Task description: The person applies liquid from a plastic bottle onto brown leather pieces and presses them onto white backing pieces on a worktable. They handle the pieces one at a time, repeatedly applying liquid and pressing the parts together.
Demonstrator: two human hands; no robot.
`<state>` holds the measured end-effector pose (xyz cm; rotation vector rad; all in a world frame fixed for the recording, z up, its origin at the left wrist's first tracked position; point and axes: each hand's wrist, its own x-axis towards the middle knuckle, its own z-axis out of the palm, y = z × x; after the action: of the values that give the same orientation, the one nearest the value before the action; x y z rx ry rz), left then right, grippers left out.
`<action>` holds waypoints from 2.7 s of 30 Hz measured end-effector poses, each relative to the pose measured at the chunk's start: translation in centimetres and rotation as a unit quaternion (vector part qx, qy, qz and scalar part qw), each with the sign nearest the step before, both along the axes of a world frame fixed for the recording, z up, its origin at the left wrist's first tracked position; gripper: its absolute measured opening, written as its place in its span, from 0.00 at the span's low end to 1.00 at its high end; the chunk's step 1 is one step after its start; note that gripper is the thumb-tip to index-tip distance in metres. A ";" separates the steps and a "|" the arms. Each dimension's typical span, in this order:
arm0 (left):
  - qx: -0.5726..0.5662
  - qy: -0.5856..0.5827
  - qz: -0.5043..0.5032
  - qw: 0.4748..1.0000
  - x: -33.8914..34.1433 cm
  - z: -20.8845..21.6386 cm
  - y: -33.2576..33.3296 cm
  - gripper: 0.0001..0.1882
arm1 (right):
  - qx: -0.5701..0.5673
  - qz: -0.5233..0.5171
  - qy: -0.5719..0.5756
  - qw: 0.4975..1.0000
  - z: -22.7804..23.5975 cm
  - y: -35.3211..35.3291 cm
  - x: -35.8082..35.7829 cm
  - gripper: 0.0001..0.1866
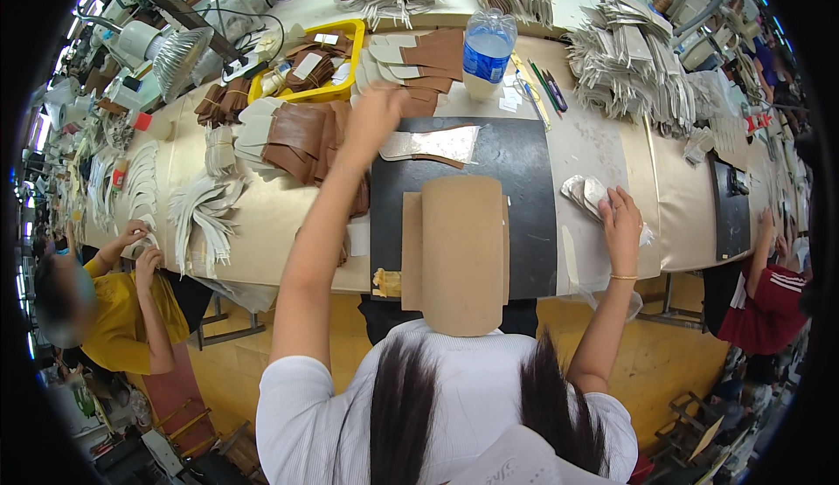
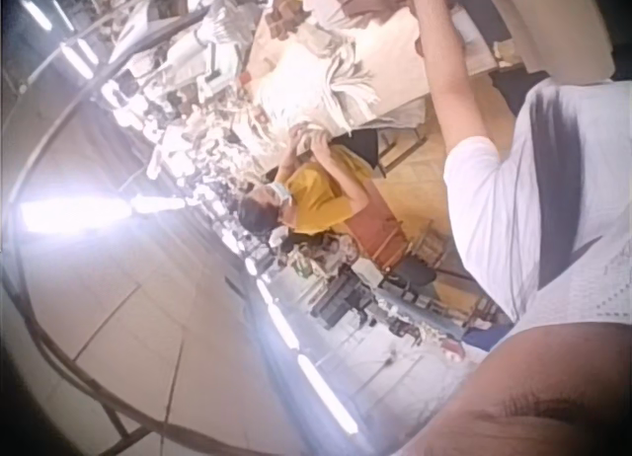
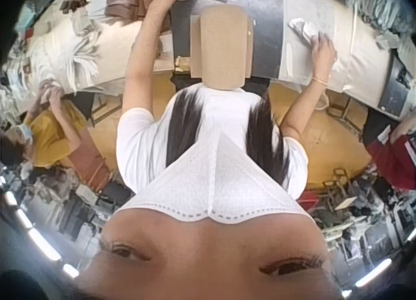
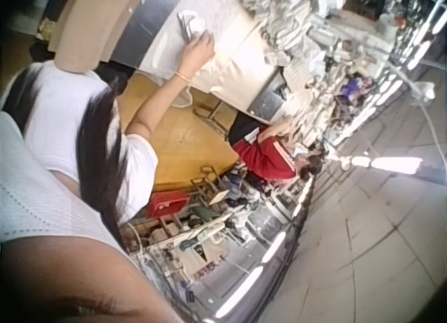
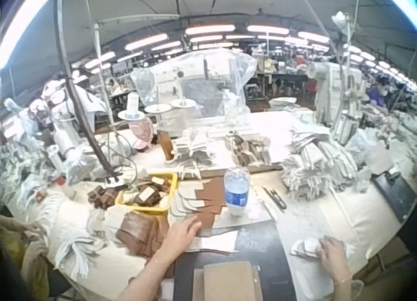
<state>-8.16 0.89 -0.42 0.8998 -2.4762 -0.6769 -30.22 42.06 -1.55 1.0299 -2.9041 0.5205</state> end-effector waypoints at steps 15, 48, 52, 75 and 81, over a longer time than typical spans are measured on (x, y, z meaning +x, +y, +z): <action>0.019 0.022 0.172 0.985 -6.4 -0.5 -12.0 0.16 | -0.139 0.027 0.149 0.979 -0.7 -0.4 1.9 0.19; 0.676 0.185 -0.041 0.712 11.7 9.0 18.9 0.22 | -0.238 0.225 -0.436 0.838 14.3 -7.0 13.3 0.07; 0.677 0.190 -0.053 0.709 12.3 8.2 18.6 0.19 | -0.144 0.245 -0.453 0.845 13.8 -9.3 14.7 0.11; 0.713 0.172 -0.001 0.679 12.5 7.7 18.5 0.11 | -0.081 0.239 -0.445 0.859 12.1 -10.7 15.3 0.11; 0.708 0.164 0.020 0.687 12.2 7.2 18.5 0.07 | -0.074 0.261 -0.461 0.845 12.3 -10.4 14.5 0.12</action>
<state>4.03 19.43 6.83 1.0508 -1.2025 -2.5527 -15.76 31.67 10.73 2.0030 -3.1179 1.6435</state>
